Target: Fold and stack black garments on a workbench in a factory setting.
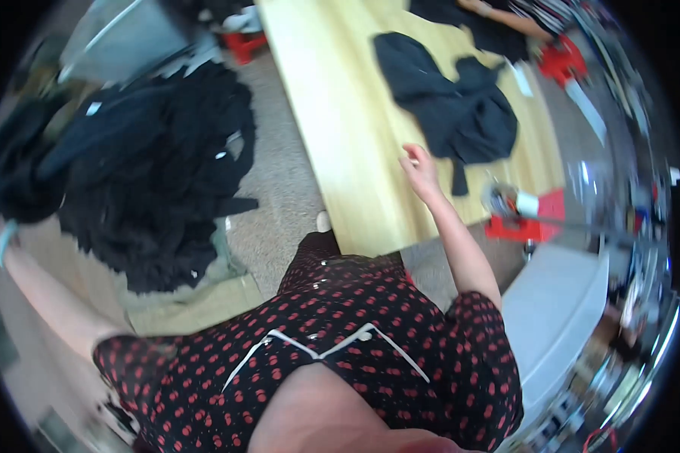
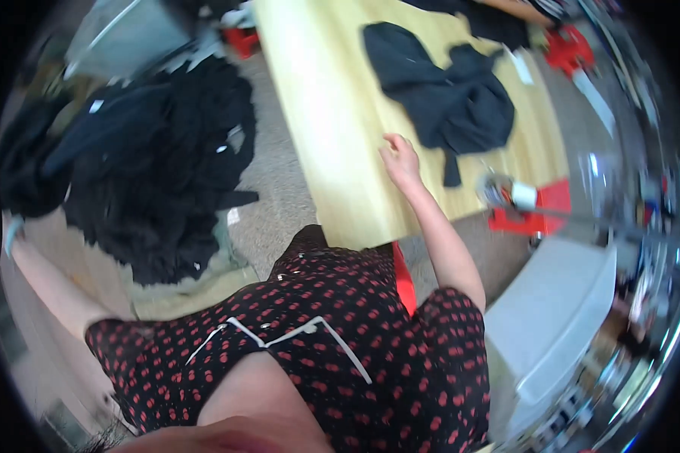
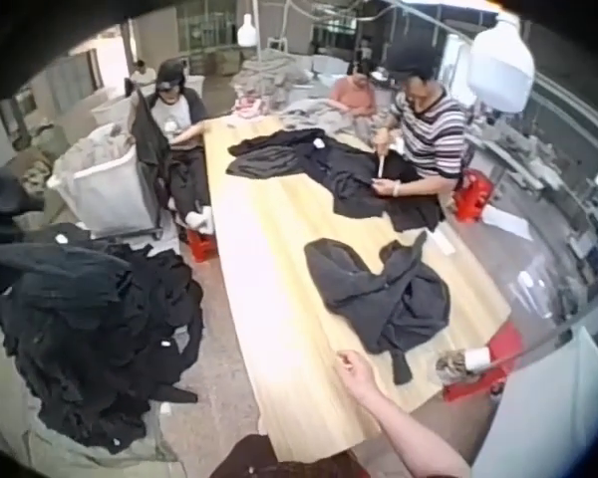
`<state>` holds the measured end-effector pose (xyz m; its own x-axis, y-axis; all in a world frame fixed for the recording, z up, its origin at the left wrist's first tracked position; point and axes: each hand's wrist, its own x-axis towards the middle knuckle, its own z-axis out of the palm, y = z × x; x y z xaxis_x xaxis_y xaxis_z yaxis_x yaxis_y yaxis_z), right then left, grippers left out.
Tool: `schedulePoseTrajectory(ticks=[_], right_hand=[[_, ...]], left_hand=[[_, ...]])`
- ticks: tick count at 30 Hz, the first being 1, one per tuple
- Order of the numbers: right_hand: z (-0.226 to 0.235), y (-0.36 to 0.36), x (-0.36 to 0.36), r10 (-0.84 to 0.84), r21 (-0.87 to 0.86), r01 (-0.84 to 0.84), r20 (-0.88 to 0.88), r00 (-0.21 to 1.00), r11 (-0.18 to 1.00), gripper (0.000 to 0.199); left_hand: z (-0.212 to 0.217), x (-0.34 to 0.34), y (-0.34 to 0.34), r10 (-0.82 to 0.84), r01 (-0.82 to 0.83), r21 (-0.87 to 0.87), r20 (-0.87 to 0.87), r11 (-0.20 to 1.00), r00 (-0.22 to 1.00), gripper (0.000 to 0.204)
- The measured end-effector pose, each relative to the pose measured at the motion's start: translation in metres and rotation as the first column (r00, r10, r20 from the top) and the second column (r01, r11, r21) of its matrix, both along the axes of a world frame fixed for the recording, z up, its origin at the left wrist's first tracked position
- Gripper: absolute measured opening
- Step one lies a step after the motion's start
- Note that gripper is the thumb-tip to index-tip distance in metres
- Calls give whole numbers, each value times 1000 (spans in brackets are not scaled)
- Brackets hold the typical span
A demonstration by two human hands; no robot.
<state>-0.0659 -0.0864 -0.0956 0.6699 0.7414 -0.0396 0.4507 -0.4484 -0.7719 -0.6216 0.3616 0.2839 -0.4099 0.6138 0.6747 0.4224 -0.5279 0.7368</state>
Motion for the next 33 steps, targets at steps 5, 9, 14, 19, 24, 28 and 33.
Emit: schedulePoseTrajectory(ticks=[5, 9, 14, 19, 24, 28, 33], right_hand=[[-14, -10, 79, -307, -17, 362, 493, 814, 932, 52], [-29, -8, 121, -493, -181, 567, 331, 804, 803, 67], [-68, 9, 111, -319, -322, 365, 186, 929, 874, 24], [-9, 43, 19, -76, -23, 73, -205, 976, 997, 19], [20, 35, -38, 398, 256, -305, -589, 703, 917, 21], [13, 7, -32, 250, 108, -233, -602, 758, 966, 28], [-5, -23, -36, 270, -68, -288, -199, 942, 955, 54]], left_hand=[[-215, 22, 22, -181, 268, -724, 198, 635, 963, 27], [-340, 163, -70, -474, 547, -837, 479, 7, 739, 12], [-402, 324, -186, -821, 256, -939, 327, -228, 469, 24], [-431, 422, -256, -487, 340, -708, 686, -619, 540, 49], [-441, 445, -268, -44, 806, -4, 999, -592, -27, 42], [-462, 425, -250, -5, 884, -71, 997, -461, 78, 39], [-416, 445, -250, 230, 917, -221, 924, -333, 306, 43]])
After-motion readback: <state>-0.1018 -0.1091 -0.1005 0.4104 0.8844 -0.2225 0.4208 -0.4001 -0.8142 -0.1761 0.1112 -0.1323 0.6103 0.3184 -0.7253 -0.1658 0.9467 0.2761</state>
